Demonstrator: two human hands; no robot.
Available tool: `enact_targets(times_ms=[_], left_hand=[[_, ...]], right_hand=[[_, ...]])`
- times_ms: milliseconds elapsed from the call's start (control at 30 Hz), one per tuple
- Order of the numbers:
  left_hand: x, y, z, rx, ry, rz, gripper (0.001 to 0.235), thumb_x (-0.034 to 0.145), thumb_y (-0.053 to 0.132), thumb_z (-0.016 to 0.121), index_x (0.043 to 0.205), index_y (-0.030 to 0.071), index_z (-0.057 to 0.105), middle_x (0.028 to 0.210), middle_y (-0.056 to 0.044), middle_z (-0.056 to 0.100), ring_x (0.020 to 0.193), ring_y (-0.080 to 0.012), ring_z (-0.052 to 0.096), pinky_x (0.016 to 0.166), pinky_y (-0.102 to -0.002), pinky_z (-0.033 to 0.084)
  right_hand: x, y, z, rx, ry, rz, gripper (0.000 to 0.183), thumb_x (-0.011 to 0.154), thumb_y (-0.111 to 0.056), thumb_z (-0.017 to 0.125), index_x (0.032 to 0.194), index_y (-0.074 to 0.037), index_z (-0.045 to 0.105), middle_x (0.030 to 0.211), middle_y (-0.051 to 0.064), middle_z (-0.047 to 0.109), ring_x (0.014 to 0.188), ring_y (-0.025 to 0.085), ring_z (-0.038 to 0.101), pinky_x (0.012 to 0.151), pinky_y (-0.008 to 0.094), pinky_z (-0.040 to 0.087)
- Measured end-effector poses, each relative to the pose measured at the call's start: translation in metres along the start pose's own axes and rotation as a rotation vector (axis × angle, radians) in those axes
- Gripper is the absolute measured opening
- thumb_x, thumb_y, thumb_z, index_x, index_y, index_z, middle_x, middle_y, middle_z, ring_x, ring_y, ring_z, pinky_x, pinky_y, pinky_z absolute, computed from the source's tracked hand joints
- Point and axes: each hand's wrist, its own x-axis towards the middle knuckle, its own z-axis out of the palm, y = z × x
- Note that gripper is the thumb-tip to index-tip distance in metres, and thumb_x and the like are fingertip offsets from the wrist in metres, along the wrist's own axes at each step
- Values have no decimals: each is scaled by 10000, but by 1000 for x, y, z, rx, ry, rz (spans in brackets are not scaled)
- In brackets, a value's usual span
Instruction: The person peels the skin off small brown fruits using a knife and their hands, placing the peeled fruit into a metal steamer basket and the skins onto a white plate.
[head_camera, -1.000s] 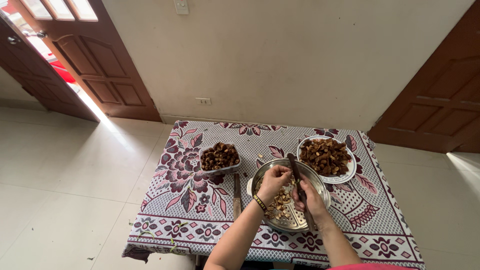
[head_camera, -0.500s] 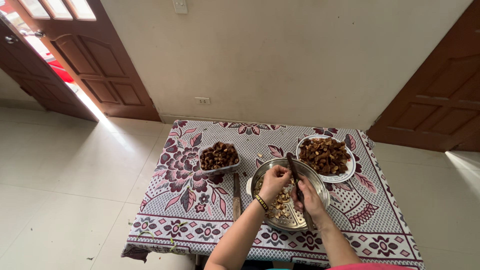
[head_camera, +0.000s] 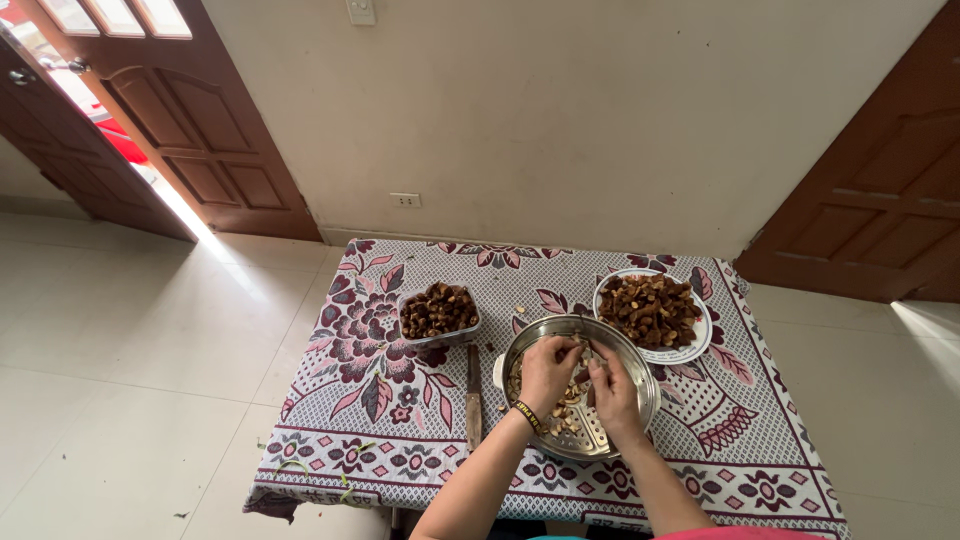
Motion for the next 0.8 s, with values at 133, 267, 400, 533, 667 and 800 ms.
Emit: enact_targets(times_ms=[133,267,400,533,667,800], left_hand=[[4,-7,0,-374,-189,-357,206,939,189,698,1045,24,759,837,-76,747,675,-114,660,610,-284,537],[8,-27,9,-589,-232,-494,204,969,200,669,989,5,726,784,-12,685,636,-84,615,563,-266,516],[7,-54,19,-319,-29,-213,196,940,173,702,939,-20,739,714,-6,695,639,-64,617,574,-234,504],[9,-63,5,-462,-82,-397,270,984,235,695,926,-26,731,702,6,647,595,-62,532,520,-242,415],[6,-66,-2,-516,-88,-492,230,982,249,679,953,24,721,695,14,657,589,-59,567,528,-228,447],[9,-81,4,-572,-146,-504,292,1025,273,649,994,-1,746,678,17,641,584,-63,549,538,-232,443]], right_hand=[[-2,-2,4,208,-83,93,441,1051,-323,498,1443,-140,583,749,-13,608,536,63,489,455,221,422],[0,-16,-2,365,-118,303,439,1050,-349,442,1398,-151,620,689,23,645,512,85,549,456,245,448],[4,-15,1,529,-125,404,384,1041,-327,440,1308,-138,641,718,26,666,510,89,535,453,236,427],[9,-11,-2,581,-111,355,410,1140,-348,434,1043,14,598,750,56,659,546,102,551,474,246,459],[14,-13,-6,542,-7,431,292,1059,-330,416,1133,-95,572,741,53,651,520,93,537,445,247,445],[17,8,-2,493,-101,441,407,1128,-345,409,1207,29,548,781,68,660,534,106,538,466,257,463]])
